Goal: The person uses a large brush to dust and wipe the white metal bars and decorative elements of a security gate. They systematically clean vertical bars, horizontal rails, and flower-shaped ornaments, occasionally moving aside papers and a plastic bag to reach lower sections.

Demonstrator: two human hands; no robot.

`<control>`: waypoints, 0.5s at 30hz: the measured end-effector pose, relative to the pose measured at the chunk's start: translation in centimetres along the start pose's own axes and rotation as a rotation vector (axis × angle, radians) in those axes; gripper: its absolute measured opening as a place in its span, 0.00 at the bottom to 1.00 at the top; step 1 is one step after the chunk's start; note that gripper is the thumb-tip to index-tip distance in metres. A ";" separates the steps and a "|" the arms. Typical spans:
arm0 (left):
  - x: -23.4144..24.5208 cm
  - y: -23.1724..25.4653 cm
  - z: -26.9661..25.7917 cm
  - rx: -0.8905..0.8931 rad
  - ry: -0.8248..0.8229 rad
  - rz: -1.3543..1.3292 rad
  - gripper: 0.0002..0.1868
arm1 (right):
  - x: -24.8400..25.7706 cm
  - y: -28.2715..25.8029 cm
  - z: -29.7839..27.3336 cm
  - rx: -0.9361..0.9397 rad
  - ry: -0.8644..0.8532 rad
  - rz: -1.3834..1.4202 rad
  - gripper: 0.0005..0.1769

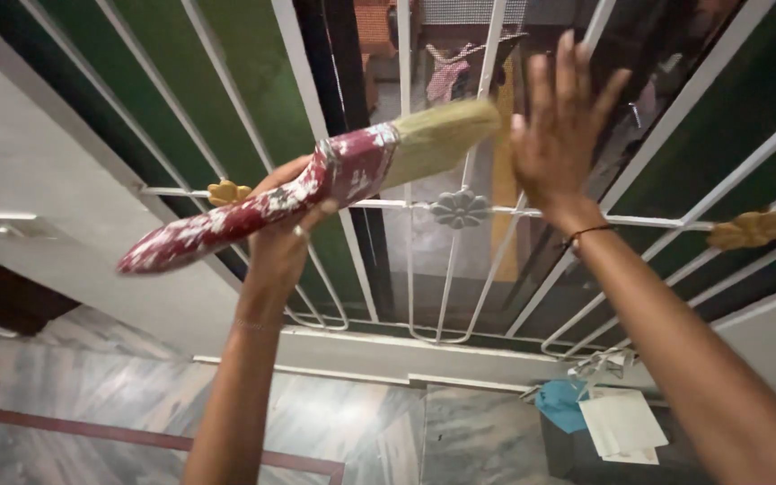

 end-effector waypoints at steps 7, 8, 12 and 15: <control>-1.8 -7.3 1.1 0.066 -0.207 0.132 0.22 | -2.0 2.3 -2.2 0.056 0.030 -0.138 0.33; -1.7 -7.4 1.5 0.072 -0.234 0.187 0.21 | -2.1 2.2 -2.4 0.058 0.047 -0.148 0.33; -1.1 -6.3 4.1 0.157 -0.358 0.484 0.21 | -1.9 2.3 -2.3 0.072 0.070 -0.133 0.34; -1.6 -5.5 5.0 -0.089 -0.611 0.754 0.13 | -1.9 2.3 -2.1 0.072 0.076 -0.119 0.36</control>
Point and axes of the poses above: each hand's wrist, its own z-axis towards the middle knuckle, its own x-axis out of the back of the hand, y = z × x, the point moved 4 cm from there along z, towards the middle knuckle, and after that the axes turned 2 degrees about z, right-handed, at the moved point
